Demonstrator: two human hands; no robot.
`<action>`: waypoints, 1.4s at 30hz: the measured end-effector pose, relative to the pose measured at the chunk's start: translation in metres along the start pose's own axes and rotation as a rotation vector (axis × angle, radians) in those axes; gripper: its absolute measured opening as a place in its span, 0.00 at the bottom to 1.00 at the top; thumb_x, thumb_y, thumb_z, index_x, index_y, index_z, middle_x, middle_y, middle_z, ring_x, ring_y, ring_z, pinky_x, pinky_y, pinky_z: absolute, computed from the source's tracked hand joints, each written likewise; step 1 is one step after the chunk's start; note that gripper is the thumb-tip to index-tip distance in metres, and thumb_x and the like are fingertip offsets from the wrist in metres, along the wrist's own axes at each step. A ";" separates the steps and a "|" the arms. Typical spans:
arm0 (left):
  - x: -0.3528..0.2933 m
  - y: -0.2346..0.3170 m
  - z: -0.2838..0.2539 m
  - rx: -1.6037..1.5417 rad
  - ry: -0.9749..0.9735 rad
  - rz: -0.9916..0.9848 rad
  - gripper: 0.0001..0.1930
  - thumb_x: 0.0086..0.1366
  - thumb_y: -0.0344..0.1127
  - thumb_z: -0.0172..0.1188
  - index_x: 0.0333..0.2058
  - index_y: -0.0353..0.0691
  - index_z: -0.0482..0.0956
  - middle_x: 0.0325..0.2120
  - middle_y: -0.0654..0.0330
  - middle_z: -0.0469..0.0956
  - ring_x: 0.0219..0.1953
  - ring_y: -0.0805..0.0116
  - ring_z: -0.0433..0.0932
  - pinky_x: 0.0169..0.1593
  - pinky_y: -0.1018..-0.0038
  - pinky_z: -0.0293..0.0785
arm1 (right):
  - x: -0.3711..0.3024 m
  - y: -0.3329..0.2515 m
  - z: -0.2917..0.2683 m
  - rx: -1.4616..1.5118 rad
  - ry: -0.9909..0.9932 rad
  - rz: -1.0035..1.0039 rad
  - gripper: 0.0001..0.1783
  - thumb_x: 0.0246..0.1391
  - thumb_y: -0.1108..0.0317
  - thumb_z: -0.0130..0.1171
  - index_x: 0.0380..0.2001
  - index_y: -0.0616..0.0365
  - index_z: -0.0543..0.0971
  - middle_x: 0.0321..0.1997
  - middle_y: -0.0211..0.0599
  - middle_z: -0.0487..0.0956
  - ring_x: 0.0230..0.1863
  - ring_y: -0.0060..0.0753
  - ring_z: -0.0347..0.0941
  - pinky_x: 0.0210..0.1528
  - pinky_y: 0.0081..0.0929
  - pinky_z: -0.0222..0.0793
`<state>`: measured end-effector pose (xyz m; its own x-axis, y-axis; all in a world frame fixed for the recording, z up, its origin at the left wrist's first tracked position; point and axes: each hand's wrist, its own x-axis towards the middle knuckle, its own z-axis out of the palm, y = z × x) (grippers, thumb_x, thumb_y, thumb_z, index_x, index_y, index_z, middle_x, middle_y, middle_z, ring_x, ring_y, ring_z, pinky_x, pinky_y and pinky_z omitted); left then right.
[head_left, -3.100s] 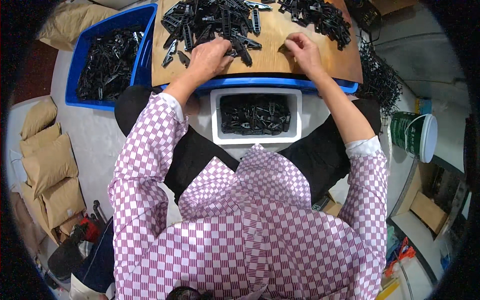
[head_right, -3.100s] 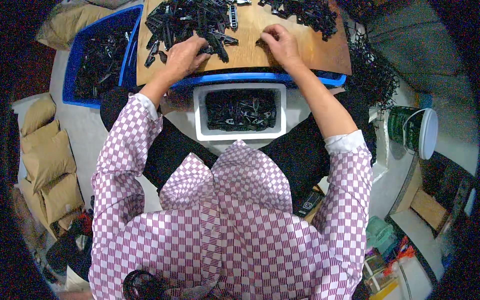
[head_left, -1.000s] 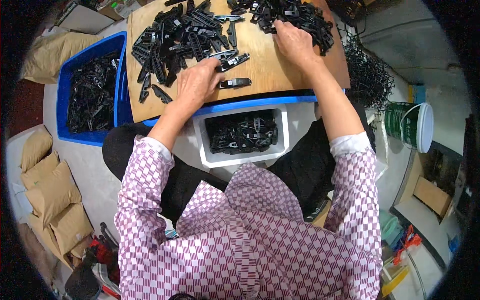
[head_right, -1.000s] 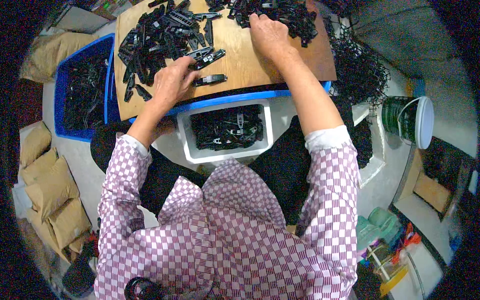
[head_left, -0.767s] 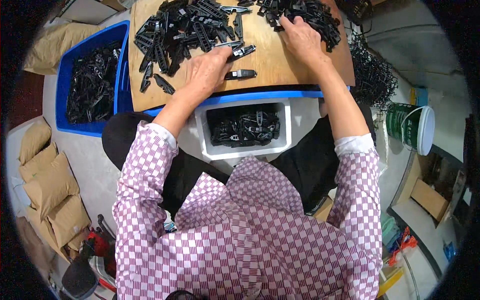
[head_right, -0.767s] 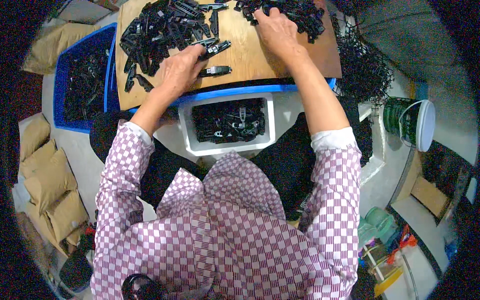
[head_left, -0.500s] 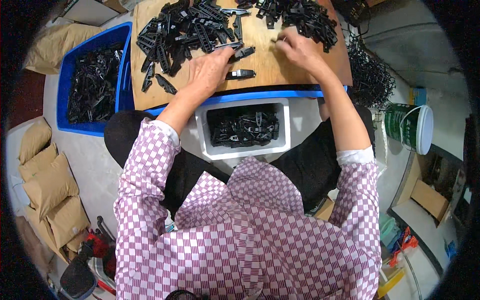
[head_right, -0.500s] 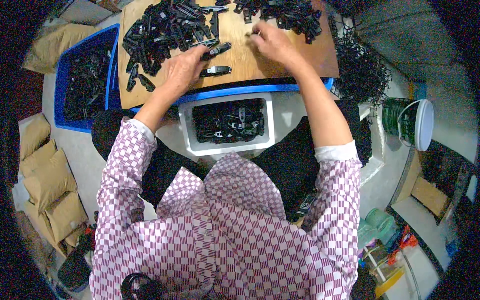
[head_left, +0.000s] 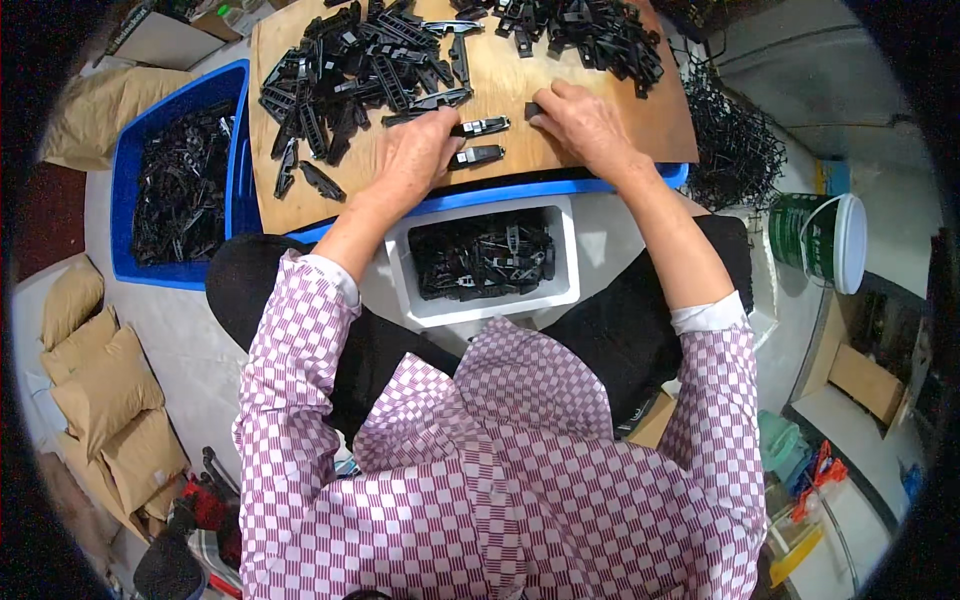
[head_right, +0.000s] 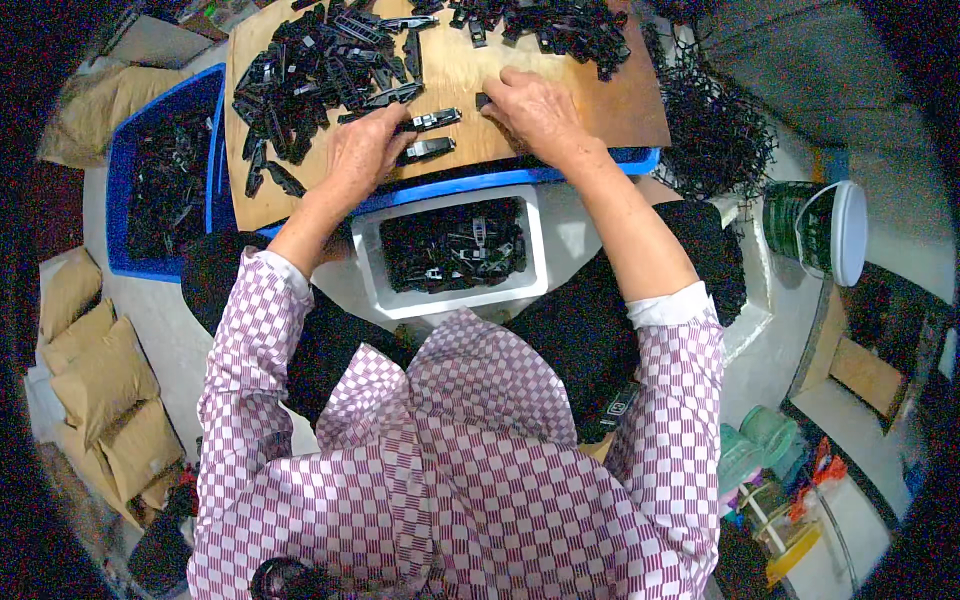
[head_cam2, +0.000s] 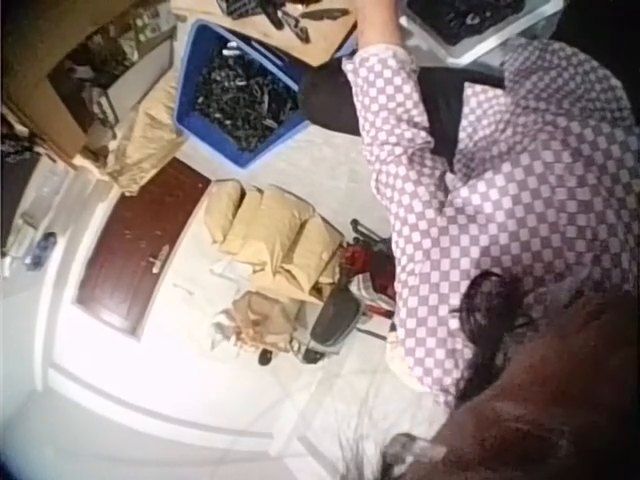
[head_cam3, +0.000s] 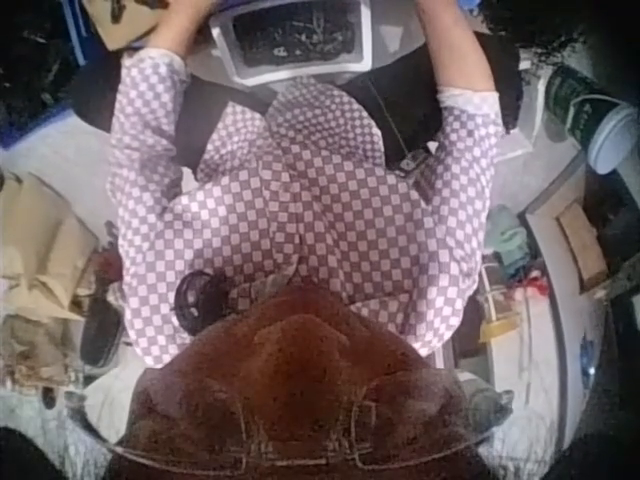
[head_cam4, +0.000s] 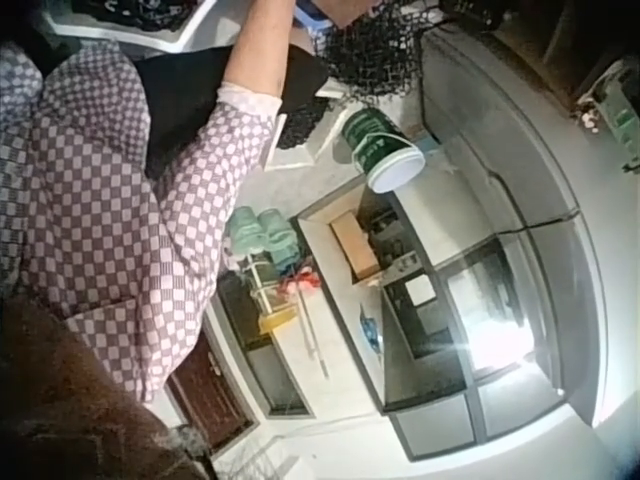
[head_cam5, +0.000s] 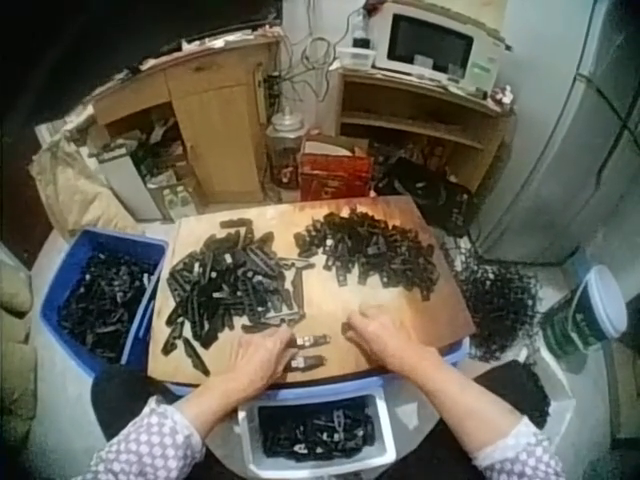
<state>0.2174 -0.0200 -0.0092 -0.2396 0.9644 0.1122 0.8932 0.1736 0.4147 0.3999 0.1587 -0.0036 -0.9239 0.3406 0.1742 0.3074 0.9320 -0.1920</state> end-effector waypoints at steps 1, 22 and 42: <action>0.001 0.001 0.001 -0.018 0.004 -0.004 0.08 0.60 0.36 0.61 0.36 0.41 0.73 0.31 0.53 0.79 0.36 0.50 0.79 0.37 0.58 0.75 | 0.000 0.001 0.001 0.001 0.000 0.001 0.13 0.55 0.62 0.60 0.40 0.56 0.75 0.33 0.44 0.77 0.38 0.50 0.74 0.39 0.40 0.70; 0.008 -0.002 0.003 -0.111 0.014 0.046 0.06 0.55 0.32 0.64 0.30 0.39 0.75 0.28 0.51 0.78 0.34 0.50 0.79 0.36 0.59 0.75 | 0.022 -0.022 -0.002 0.246 -0.185 -0.077 0.13 0.54 0.61 0.61 0.29 0.59 0.73 0.24 0.48 0.77 0.29 0.52 0.76 0.31 0.42 0.70; 0.005 0.000 -0.001 -0.070 0.012 0.088 0.06 0.55 0.31 0.63 0.32 0.39 0.77 0.29 0.54 0.79 0.33 0.53 0.80 0.35 0.61 0.76 | 0.011 -0.023 0.002 0.302 -0.210 -0.141 0.10 0.57 0.62 0.59 0.37 0.56 0.74 0.22 0.47 0.76 0.27 0.52 0.75 0.30 0.42 0.70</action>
<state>0.2153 -0.0153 -0.0076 -0.1663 0.9728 0.1611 0.8822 0.0738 0.4651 0.3818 0.1410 0.0008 -0.9884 0.1498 0.0237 0.1221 0.8790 -0.4608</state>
